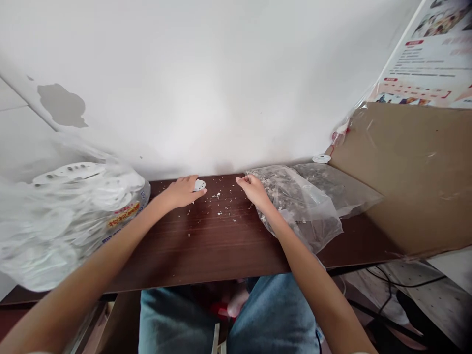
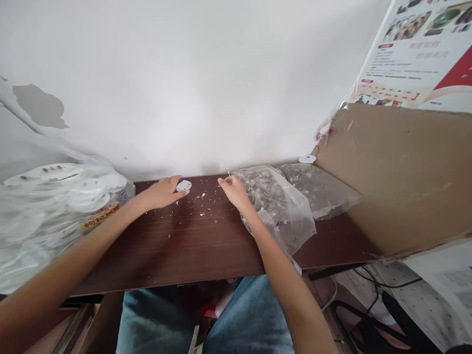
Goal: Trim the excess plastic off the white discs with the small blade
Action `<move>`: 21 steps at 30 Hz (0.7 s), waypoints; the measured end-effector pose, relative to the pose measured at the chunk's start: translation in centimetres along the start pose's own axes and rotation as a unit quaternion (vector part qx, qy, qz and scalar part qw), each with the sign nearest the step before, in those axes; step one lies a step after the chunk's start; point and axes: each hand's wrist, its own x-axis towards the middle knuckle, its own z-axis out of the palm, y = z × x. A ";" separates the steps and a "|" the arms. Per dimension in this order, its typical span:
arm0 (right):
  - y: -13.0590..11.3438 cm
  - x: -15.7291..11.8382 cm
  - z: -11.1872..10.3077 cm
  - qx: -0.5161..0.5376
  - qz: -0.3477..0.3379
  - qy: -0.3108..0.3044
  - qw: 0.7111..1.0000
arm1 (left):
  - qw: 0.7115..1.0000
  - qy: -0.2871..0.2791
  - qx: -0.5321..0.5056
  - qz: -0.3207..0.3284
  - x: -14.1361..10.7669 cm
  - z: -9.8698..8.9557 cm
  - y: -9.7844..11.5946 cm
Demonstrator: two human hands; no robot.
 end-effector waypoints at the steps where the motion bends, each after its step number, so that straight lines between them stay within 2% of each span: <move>1: -0.1 0.1 -0.2 -0.008 0.002 -0.001 1.000 | 1.000 0.009 -0.017 -0.012 1.6 1.8 0.2; 4: -0.3 0.4 -0.8 -0.033 -0.018 0.028 0.999 | 0.998 0.051 -0.034 -0.035 5.0 5.6 -0.3; 6: -0.3 0.7 -1.6 -0.047 -0.038 0.079 0.995 | 0.993 0.103 -0.044 -0.028 5.8 6.8 -1.1; 9: 0.3 1.4 -2.9 -0.065 -0.038 0.146 0.986 | 0.984 0.160 -0.084 -0.004 5.6 7.6 -2.2; 11: 0.8 1.7 -3.5 -0.091 -0.013 0.131 0.987 | 0.976 0.182 -0.115 0.013 5.0 7.9 -2.7; 14: 1.5 1.7 -3.6 -0.179 -0.021 0.048 0.982 | 0.953 0.221 -0.203 0.033 4.2 8.2 -2.7; 16: 1.6 1.3 -3.2 -0.241 -0.055 0.012 0.969 | 0.918 0.249 -0.308 0.036 3.7 8.3 -1.9; 18: 1.5 0.9 -2.8 -0.296 -0.084 -0.007 0.951 | 0.859 0.247 -0.449 0.013 3.4 8.2 -0.6; 21: 1.1 0.4 -2.1 -0.380 -0.084 -0.021 0.921 | 0.721 0.185 -0.666 -0.041 3.2 8.0 1.6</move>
